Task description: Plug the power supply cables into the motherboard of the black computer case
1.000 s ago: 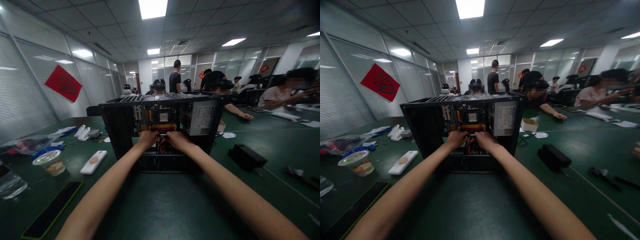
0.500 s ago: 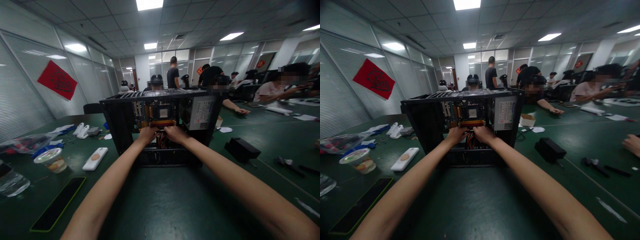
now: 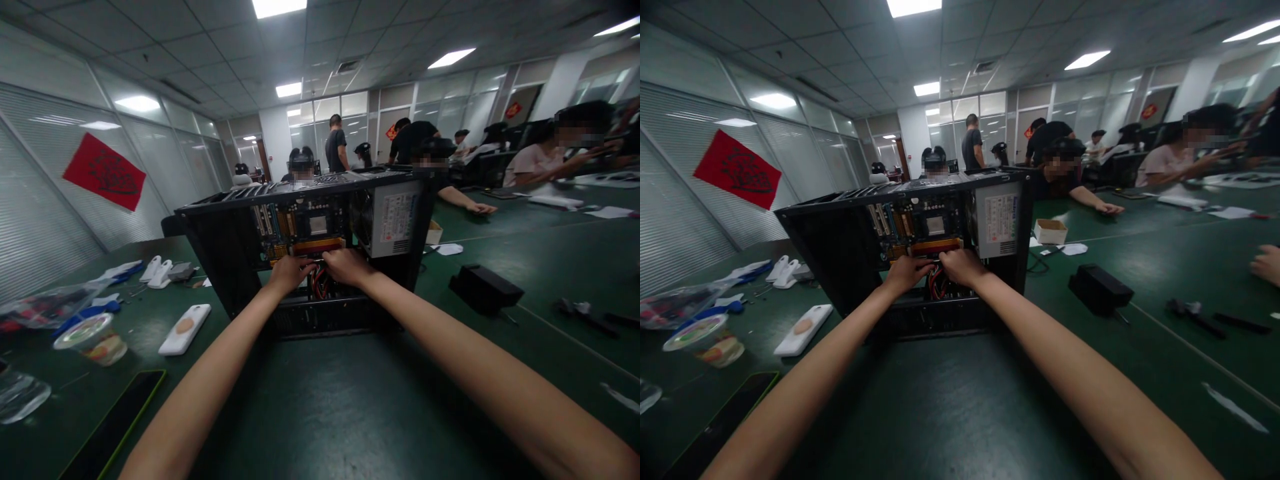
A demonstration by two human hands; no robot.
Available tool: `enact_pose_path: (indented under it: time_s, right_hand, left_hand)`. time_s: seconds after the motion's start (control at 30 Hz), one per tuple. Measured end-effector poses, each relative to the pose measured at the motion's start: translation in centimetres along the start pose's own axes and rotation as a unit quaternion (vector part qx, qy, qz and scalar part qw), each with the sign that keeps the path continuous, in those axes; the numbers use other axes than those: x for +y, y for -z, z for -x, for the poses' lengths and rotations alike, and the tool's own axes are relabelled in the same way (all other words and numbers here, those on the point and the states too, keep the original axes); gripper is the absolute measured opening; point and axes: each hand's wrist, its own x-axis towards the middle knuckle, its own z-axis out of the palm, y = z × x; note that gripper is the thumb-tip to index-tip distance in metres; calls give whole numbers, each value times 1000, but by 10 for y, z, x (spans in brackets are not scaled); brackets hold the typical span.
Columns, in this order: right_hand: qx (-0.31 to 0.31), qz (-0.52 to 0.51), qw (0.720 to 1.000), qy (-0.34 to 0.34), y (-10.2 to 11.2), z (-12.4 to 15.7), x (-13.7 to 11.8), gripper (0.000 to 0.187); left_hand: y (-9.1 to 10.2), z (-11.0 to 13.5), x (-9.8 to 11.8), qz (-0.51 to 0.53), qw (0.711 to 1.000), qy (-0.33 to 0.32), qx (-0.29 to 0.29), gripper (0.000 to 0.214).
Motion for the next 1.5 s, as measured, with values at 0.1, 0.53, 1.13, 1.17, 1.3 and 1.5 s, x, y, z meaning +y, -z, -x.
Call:
enact_pose_path:
  time_s: [0.1,0.53,1.13,1.17,1.3,1.5]
  right_hand:
    - [6,1,1000,-2,-2,-1,-1,27]
    - [0,-11,1000,-19,-3,-5,0,29]
    - [-15,-79,993,-86,-2,6,2,34]
    - [-14,-80,993,-91,-1,6,2,34]
    - [-12,-82,991,-109,0,4,0,35]
    - [-10,-81,990,-118,-2,3,0,36]
  left_hand:
    - [0,-1,0,12,1000,5,-2,35]
    - [-3,-4,0,21,1000,-6,9,35]
    - [-1,-8,4,-23,999,31,28,30]
    - [-1,-8,4,-22,999,29,29,30]
    - [-4,-9,1,-17,999,7,29,30]
    - [-6,-9,2,-16,999,10,30,29]
